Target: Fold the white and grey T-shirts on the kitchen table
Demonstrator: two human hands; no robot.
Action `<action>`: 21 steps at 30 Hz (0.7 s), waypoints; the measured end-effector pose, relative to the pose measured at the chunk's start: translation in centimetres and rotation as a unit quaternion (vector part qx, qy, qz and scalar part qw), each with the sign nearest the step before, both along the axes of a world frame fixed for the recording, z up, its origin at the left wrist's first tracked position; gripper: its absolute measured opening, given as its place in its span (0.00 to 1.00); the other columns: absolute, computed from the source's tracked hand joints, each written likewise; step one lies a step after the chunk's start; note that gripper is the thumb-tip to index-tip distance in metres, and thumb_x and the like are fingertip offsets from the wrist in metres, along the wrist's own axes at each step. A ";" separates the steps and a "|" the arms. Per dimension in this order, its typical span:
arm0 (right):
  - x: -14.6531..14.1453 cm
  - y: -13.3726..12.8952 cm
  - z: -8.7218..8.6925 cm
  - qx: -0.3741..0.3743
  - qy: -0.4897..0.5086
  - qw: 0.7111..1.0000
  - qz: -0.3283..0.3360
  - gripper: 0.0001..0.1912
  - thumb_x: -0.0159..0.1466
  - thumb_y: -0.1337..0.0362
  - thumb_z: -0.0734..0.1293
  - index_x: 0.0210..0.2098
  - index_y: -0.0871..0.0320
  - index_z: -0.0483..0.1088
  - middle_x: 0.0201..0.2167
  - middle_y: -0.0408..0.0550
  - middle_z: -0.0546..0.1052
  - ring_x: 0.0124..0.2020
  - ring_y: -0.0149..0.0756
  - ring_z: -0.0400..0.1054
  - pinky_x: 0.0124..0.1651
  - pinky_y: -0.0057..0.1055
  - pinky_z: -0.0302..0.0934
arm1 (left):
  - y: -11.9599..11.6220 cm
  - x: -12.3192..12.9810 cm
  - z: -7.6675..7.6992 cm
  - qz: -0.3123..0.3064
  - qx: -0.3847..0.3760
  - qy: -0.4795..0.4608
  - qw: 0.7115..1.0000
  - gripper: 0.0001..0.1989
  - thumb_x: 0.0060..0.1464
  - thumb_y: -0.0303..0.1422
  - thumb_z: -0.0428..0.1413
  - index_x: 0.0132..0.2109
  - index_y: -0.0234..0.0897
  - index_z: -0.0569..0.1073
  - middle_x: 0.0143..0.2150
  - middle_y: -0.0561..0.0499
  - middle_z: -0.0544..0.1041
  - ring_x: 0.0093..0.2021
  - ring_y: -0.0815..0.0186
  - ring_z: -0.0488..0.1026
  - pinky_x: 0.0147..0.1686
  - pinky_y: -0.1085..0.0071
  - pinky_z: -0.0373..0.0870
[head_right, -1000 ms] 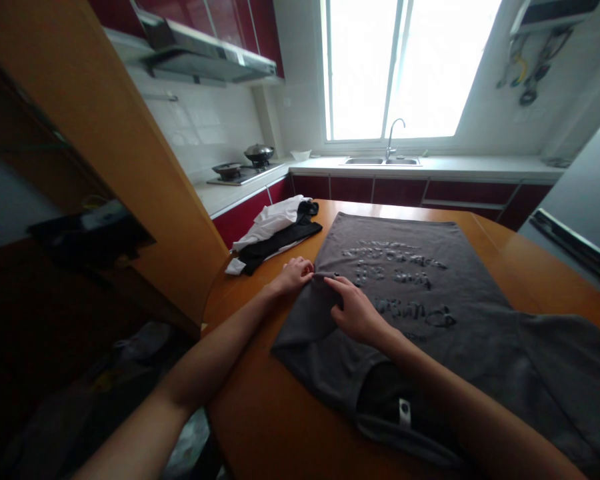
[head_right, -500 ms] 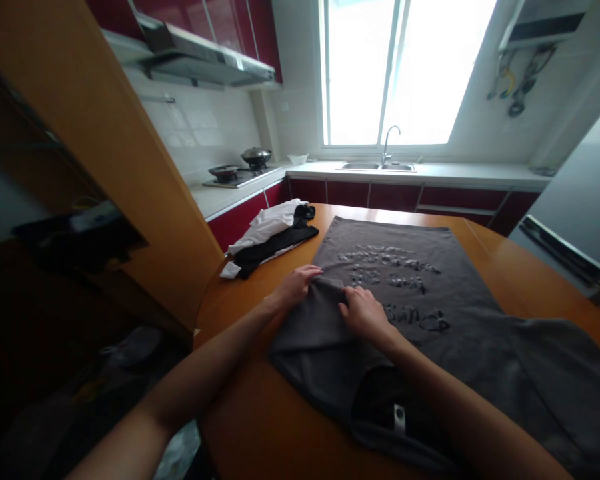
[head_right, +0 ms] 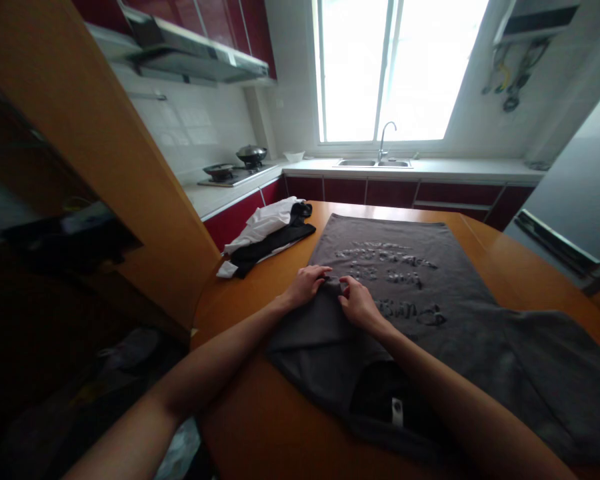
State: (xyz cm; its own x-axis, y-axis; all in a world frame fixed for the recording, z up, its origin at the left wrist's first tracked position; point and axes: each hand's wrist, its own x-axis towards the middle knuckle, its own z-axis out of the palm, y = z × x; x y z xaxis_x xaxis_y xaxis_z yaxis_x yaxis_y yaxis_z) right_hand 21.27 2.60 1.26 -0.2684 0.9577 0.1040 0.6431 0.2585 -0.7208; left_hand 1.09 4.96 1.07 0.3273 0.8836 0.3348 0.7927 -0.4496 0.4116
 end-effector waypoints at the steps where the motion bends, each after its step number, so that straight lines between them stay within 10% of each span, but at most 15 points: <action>1: -0.1 -0.1 0.0 0.010 0.014 1.000 0.007 0.25 0.58 0.74 0.65 0.55 0.60 0.69 0.32 0.44 0.77 0.32 0.33 0.71 0.38 0.27 0.62 | 0.0 0.0 0.0 -0.010 0.004 -0.022 1.000 0.20 0.59 0.21 0.53 0.56 0.41 0.73 0.47 0.49 0.78 0.49 0.60 0.74 0.54 0.63 0.68; 11: 0.4 -1.8 1.1 0.096 -0.219 0.971 0.027 0.17 0.65 0.68 0.62 0.51 0.60 0.74 0.49 0.59 0.74 0.49 0.47 0.68 0.51 0.38 0.62 | -0.4 -0.2 0.5 -0.021 0.105 -0.023 0.994 0.21 0.59 0.23 0.53 0.58 0.42 0.72 0.52 0.46 0.72 0.54 0.58 0.70 0.57 0.59 0.69; 15: -0.2 -2.7 1.1 0.149 -0.245 0.957 0.034 0.21 0.68 0.68 0.57 0.57 0.59 0.71 0.58 0.60 0.71 0.57 0.49 0.64 0.57 0.40 0.60 | -1.0 -0.4 -0.1 -0.113 0.059 0.029 0.991 0.19 0.64 0.24 0.47 0.56 0.39 0.75 0.57 0.45 0.74 0.59 0.60 0.70 0.61 0.61 0.66; 21: -1.2 -4.0 -1.2 0.115 -0.275 0.949 0.107 0.34 0.72 0.56 0.54 0.71 0.72 0.51 0.73 0.64 0.50 0.73 0.53 0.41 0.71 0.53 0.40 | -1.9 -0.1 -0.8 -0.150 -0.038 0.172 0.973 0.26 0.70 0.35 0.41 0.71 0.34 0.56 0.74 0.41 0.52 0.74 0.55 0.48 0.69 0.49 0.48</action>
